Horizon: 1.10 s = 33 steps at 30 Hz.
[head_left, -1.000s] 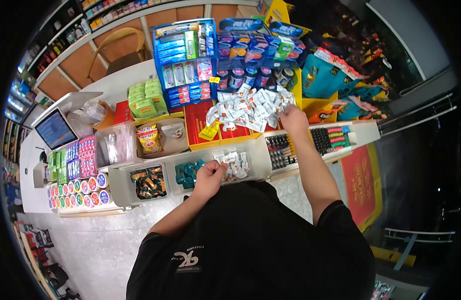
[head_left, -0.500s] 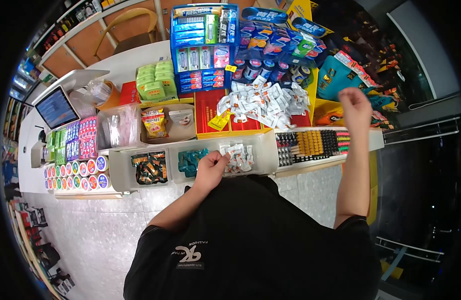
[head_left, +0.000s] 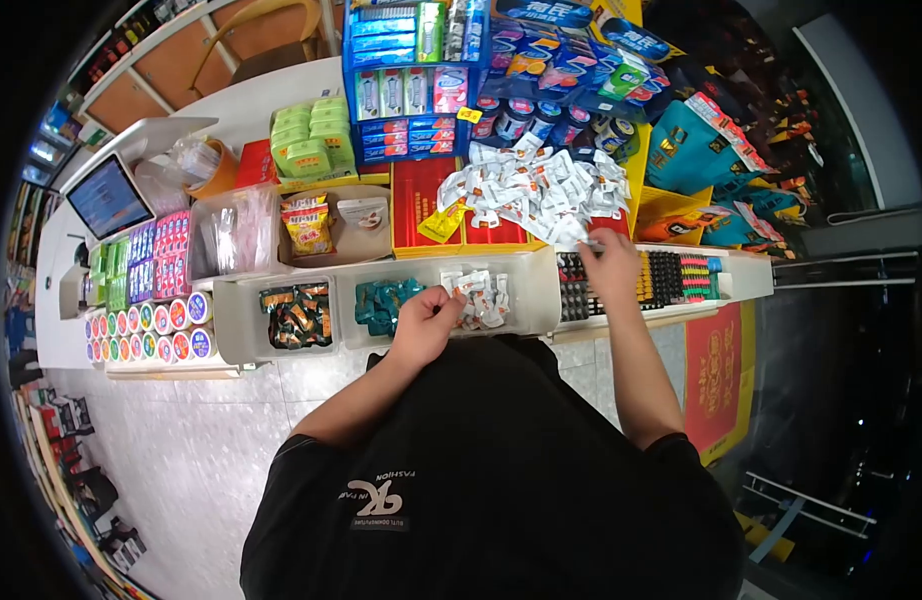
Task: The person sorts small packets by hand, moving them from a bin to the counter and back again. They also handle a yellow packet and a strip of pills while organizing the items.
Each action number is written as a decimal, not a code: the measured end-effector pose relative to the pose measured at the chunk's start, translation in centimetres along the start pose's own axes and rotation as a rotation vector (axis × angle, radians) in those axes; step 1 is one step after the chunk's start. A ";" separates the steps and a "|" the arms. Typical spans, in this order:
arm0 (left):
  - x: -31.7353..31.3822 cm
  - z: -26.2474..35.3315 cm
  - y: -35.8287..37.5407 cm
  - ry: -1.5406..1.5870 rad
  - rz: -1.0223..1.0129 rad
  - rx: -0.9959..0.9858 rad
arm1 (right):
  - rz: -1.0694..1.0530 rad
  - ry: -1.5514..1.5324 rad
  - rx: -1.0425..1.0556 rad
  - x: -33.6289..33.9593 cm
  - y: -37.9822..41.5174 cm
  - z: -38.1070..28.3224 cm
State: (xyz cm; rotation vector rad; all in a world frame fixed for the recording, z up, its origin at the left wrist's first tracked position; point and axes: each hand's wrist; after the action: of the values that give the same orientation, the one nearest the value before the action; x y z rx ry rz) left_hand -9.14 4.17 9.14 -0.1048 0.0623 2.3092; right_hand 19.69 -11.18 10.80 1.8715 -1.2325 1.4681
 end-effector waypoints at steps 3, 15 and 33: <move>0.3 0.4 0.1 0.000 0.034 -0.014 | 0.043 -0.213 0.051 2.7 0.0 0.1; -1.0 0.6 -0.6 -0.039 -0.030 -0.009 | -0.074 -0.288 0.149 1.5 5.0 -5.7; 0.2 0.9 0.2 -0.024 0.119 -0.064 | 0.038 -0.680 -0.171 0.7 -2.2 -5.5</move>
State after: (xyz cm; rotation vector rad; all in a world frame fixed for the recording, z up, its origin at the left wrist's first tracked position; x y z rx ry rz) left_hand -9.48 4.26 10.02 -0.1083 -0.0189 2.4315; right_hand 18.72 -5.99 13.58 2.3131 -1.6263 0.7074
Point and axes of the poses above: each hand's wrist, its own y-axis away from the middle knuckle, its own x-axis out of the back of the hand, z = x × y, and after that the axes turned 14 degrees about -x, right-handed
